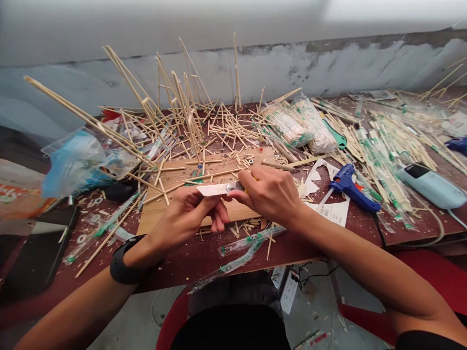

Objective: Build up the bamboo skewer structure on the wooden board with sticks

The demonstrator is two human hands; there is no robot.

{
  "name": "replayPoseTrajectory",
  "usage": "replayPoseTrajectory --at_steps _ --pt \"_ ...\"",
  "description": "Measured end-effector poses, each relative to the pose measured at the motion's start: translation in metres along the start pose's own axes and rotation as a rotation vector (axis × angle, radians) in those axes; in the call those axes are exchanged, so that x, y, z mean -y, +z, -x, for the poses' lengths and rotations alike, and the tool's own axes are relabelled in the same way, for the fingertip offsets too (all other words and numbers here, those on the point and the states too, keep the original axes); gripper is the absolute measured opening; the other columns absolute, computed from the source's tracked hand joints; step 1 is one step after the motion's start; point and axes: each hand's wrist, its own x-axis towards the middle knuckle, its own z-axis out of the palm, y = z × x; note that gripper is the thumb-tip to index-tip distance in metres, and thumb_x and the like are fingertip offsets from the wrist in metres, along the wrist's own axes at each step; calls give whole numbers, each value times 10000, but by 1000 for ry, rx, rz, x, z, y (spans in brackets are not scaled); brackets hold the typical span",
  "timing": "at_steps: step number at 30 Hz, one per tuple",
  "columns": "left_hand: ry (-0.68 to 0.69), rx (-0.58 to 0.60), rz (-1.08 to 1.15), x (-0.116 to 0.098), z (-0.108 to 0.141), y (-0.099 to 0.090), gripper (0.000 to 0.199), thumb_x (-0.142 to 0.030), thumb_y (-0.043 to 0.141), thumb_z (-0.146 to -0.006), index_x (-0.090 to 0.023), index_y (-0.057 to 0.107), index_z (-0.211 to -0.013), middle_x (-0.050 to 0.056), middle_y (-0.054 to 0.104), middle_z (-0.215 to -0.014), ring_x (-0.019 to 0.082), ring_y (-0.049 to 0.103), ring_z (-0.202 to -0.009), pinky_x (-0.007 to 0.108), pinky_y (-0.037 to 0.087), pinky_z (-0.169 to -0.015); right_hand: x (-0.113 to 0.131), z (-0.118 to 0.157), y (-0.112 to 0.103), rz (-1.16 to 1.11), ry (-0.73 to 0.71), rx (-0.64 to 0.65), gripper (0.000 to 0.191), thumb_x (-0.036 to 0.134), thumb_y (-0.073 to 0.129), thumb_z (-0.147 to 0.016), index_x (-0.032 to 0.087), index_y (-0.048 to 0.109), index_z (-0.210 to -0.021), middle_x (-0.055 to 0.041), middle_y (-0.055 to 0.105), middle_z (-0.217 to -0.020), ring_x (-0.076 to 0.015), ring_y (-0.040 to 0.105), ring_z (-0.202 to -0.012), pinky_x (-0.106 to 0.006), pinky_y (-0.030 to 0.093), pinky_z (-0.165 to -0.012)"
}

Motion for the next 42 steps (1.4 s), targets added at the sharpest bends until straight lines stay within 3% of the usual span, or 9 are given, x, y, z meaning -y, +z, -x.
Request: replayPoseTrajectory --at_steps 15,18,24,27,31,42 --pt "-105 121 140 -9 2 9 283 -408 690 -990 -131 679 -932 19 725 -665 92 684 -527 155 553 -509 -14 11 -23 315 -85 -93 643 619 319 -1097 200 615 -709 -27 536 -610 -156 384 -556 -294 233 -564" --pt "-101 120 157 -9 3 8 269 -382 692 -991 -119 680 -937 23 734 -672 86 691 -534 142 553 -515 -12 10 -25 255 -83 -59 632 595 316 -1107 193 617 -722 -30 552 -630 -151 403 -559 -283 249 -556" --pt "-62 118 83 -7 5 2 311 -405 706 -979 -120 674 -856 38 736 -676 86 685 -534 144 553 -514 6 8 -31 -88 -68 132 534 414 281 -1153 151 599 -814 -12 564 -639 -121 460 -546 -244 306 -534" --pt "-46 116 35 -6 4 0 337 -420 709 -976 -118 675 -831 35 721 -663 79 665 -517 146 546 -509 13 7 -32 -162 -26 153 502 399 288 -1152 149 591 -840 -8 567 -620 -125 474 -527 -254 306 -524" --pt "-49 129 -7 -6 4 0 340 -391 701 -984 -113 665 -792 28 702 -632 63 642 -497 133 534 -511 16 8 -32 -175 1 156 499 416 297 -1149 160 590 -837 -10 585 -621 -131 498 -532 -258 318 -530" --pt "-176 166 127 -2 -2 1 329 -436 760 -936 -116 685 -933 27 742 -662 81 671 -503 150 557 -512 1 19 -36 24 4 98 515 466 399 -1126 166 640 -784 -9 622 -652 -124 513 -540 -263 280 -504"
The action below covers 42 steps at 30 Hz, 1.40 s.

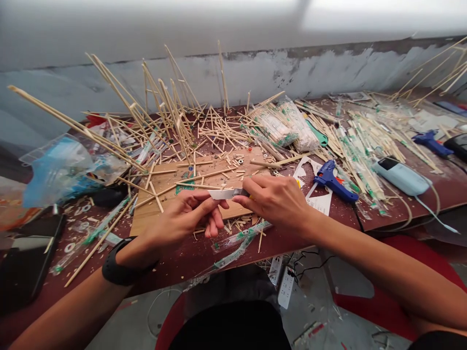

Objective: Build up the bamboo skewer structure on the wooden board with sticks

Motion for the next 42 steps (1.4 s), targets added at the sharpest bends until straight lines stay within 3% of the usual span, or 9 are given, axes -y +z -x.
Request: replayPoseTrajectory --at_steps 9,12,15,17,20,24,27,36,42 --pt "10 1 13 -3 -1 -5 278 -387 757 -948 -120 680 -932 15 739 -662 76 682 -514 131 548 -505 -4 -4 0 25 -1 14 497 495 453 -1108 180 647 -775 -8 645 -648 -109 490 -518 -253 276 -514" --pt "-5 5 15 -7 6 -9 311 -413 781 -929 -117 687 -908 20 740 -658 75 675 -504 134 545 -502 -33 1 -5 32 176 51 574 580 373 -1104 195 625 -760 -25 611 -607 -126 466 -498 -277 265 -516" --pt "-32 9 7 -9 11 -11 361 -457 795 -915 -108 705 -929 33 750 -679 83 688 -525 147 561 -524 -71 18 -21 163 506 -57 617 692 333 -1060 233 521 -694 -6 454 -500 -136 360 -441 -319 235 -518" --pt "-35 8 13 -6 11 -8 389 -481 802 -905 -107 707 -954 42 758 -697 89 691 -530 159 567 -530 -81 29 -32 127 533 -23 566 673 334 -1062 246 516 -739 -15 478 -523 -155 410 -466 -334 261 -543" --pt "-41 7 -13 1 6 -2 408 -501 789 -909 -106 704 -967 60 764 -716 107 697 -536 189 575 -532 -61 33 -35 -65 407 27 525 619 345 -1082 233 541 -785 0 514 -534 -154 473 -463 -309 313 -527" --pt "-23 -42 -77 6 2 2 395 -497 778 -915 -112 708 -970 64 766 -728 110 692 -534 201 574 -538 -10 15 -19 -211 233 128 489 515 332 -1119 200 593 -850 -13 595 -619 -136 486 -493 -277 337 -527" --pt "24 -60 -102 4 1 0 409 -520 787 -900 -118 712 -920 58 760 -715 105 685 -529 187 566 -528 12 1 -6 -222 96 128 530 483 276 -1139 193 580 -817 -9 566 -607 -140 470 -513 -274 303 -519" --pt "150 -181 -243 10 3 4 378 -450 684 -982 -127 706 -787 68 756 -703 103 674 -533 180 556 -517 14 -9 5 -364 73 190 560 484 237 -1147 187 576 -814 -8 549 -625 -147 484 -578 -265 298 -578" --pt "164 -256 -259 11 4 5 307 -301 635 -1006 -118 694 -766 68 759 -701 97 688 -544 166 567 -539 22 -9 16 -247 118 157 592 539 265 -1134 180 631 -839 -26 591 -649 -139 443 -564 -268 257 -550"
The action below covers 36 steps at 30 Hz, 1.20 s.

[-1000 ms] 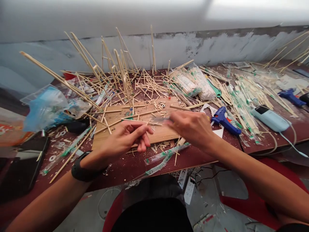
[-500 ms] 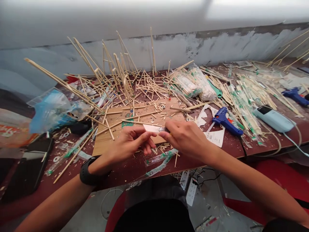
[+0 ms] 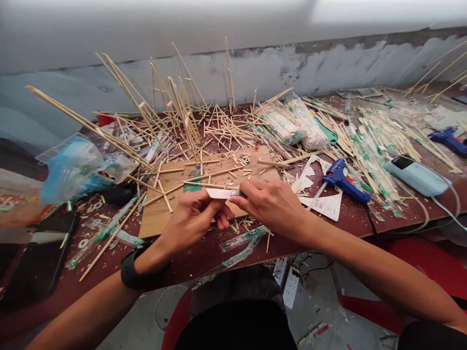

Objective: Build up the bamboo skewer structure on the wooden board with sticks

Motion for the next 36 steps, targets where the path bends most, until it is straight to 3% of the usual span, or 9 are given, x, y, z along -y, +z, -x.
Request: replayPoseTrajectory --at_steps 4,6,8,12,16,19,31,34,36 --pt "-39 76 84 -5 9 1 257 -357 685 -989 -105 729 -960 67 776 -728 118 726 -569 175 599 -541 -46 5 -5 85 198 -77 595 568 286 -1117 198 615 -787 -14 537 -569 -133 398 -485 -286 220 -516" --pt "-59 100 123 -6 13 0 309 -405 686 -994 -101 735 -1014 73 784 -749 125 744 -590 177 614 -551 -78 14 -19 153 384 -163 557 579 323 -1100 226 559 -739 9 458 -508 -137 342 -433 -305 221 -510" --pt "-56 77 151 -5 13 0 325 -420 695 -990 -100 727 -1031 73 791 -756 120 744 -589 172 621 -564 -96 26 -34 177 414 -176 492 581 392 -1075 247 519 -736 11 442 -522 -157 398 -464 -314 279 -535" --pt "-45 43 127 -1 7 0 309 -399 690 -994 -99 720 -1061 58 786 -752 112 734 -573 169 614 -555 -69 36 -43 56 230 -107 468 505 389 -1100 226 524 -750 26 461 -526 -131 425 -444 -293 305 -509" --pt "-6 26 37 0 4 2 267 -362 654 -1011 -107 730 -988 52 775 -738 107 722 -579 172 604 -570 -17 23 -24 -16 1 -72 484 456 348 -1135 193 579 -800 11 538 -584 -123 452 -484 -271 305 -506" --pt "22 32 -55 -1 4 1 333 -384 634 -1022 -119 732 -846 59 758 -705 109 705 -579 188 598 -586 -1 10 -14 -61 -72 -42 485 435 340 -1140 185 585 -803 -2 557 -609 -135 478 -531 -268 310 -534" --pt "-12 23 -6 6 -1 0 295 -368 616 -1019 -130 677 -856 85 782 -758 114 711 -570 203 600 -560 -11 2 -3 79 -29 29 580 530 299 -1132 177 652 -836 -34 604 -639 -142 479 -547 -278 239 -527" --pt "-35 47 59 4 -2 -5 295 -403 654 -999 -122 673 -912 61 760 -720 102 698 -542 182 589 -538 -34 3 -10 179 39 52 583 526 304 -1129 178 646 -808 -46 615 -632 -133 452 -506 -280 208 -511" --pt "-33 27 81 2 0 -9 300 -415 675 -991 -118 687 -952 42 742 -699 99 701 -546 167 581 -532 -61 7 -22 250 226 23 586 545 319 -1117 183 619 -768 -42 569 -579 -114 375 -450 -290 182 -509"
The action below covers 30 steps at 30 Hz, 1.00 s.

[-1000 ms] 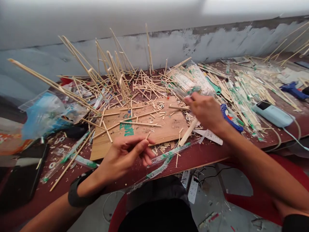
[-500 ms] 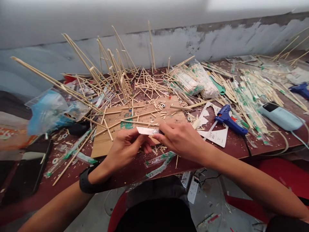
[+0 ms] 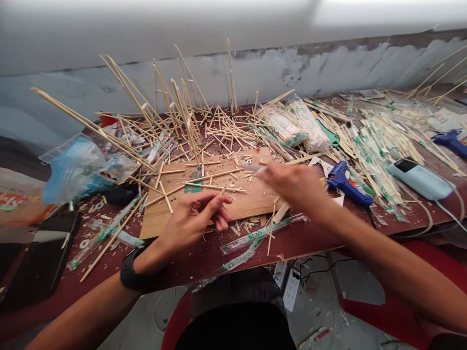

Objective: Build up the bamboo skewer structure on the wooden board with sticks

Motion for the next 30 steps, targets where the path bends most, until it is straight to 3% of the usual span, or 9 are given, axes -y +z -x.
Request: replayPoseTrajectory --at_steps 2,4,6,9,14,18,24,28,30 --pt "3 -22 10 -2 2 -1 308 -423 686 -991 -115 698 -986 37 739 -708 99 708 -560 160 579 -535 -28 0 -7 66 243 -97 552 615 430 -1064 206 569 -720 -23 479 -520 -106 302 -435 -308 175 -523" --pt "2 -20 17 -2 3 1 324 -438 682 -994 -114 702 -1008 43 745 -728 104 712 -568 165 582 -536 -42 3 -13 5 263 -153 532 641 437 -1038 232 527 -710 -16 442 -510 -129 337 -452 -325 226 -539" --pt "10 -4 19 1 2 5 359 -471 667 -1000 -115 699 -1035 48 747 -735 110 708 -562 179 583 -530 -34 6 -15 -157 160 -105 514 619 398 -1057 238 506 -730 -8 468 -522 -144 414 -462 -317 280 -538" --pt "53 -11 -32 7 0 9 411 -520 628 -1016 -118 699 -1064 36 724 -710 102 674 -537 184 562 -519 4 3 -14 -358 -47 -54 469 529 372 -1098 231 501 -759 34 444 -539 -125 412 -458 -285 300 -526" --pt "141 7 -89 9 -3 2 460 -582 588 -1028 -141 672 -930 6 668 -678 68 587 -508 161 472 -481 45 -18 -6 -454 -329 15 433 460 390 -1121 212 503 -784 18 515 -638 -127 488 -561 -267 328 -578" --pt "143 30 -30 7 -5 -3 535 -639 592 -1006 -155 590 -780 -12 625 -631 44 507 -464 157 394 -452 44 -26 6 -416 -441 -41 466 458 349 -1136 206 502 -774 24 486 -610 -129 447 -548 -270 307 -562" --pt "93 102 58 5 -6 -2 485 -608 617 -1007 -137 683 -909 -57 549 -572 38 420 -432 169 334 -443 39 -24 15 -402 -499 -104 462 418 343 -1146 190 532 -791 21 517 -628 -109 447 -539 -251 324 -559" --pt "39 67 109 5 -7 -1 429 -554 641 -1011 -137 717 -945 -61 549 -565 35 414 -428 162 334 -442 32 -26 19 -282 -485 -143 508 496 354 -1134 195 548 -774 7 545 -638 -113 447 -559 -260 282 -551" --pt "20 44 151 4 -6 -1 412 -546 664 -1001 -142 719 -943 -65 552 -553 28 404 -422 149 325 -439 20 -30 19 -210 -392 -127 542 541 348 -1124 193 566 -770 -2 554 -634 -114 431 -539 -272 236 -533"
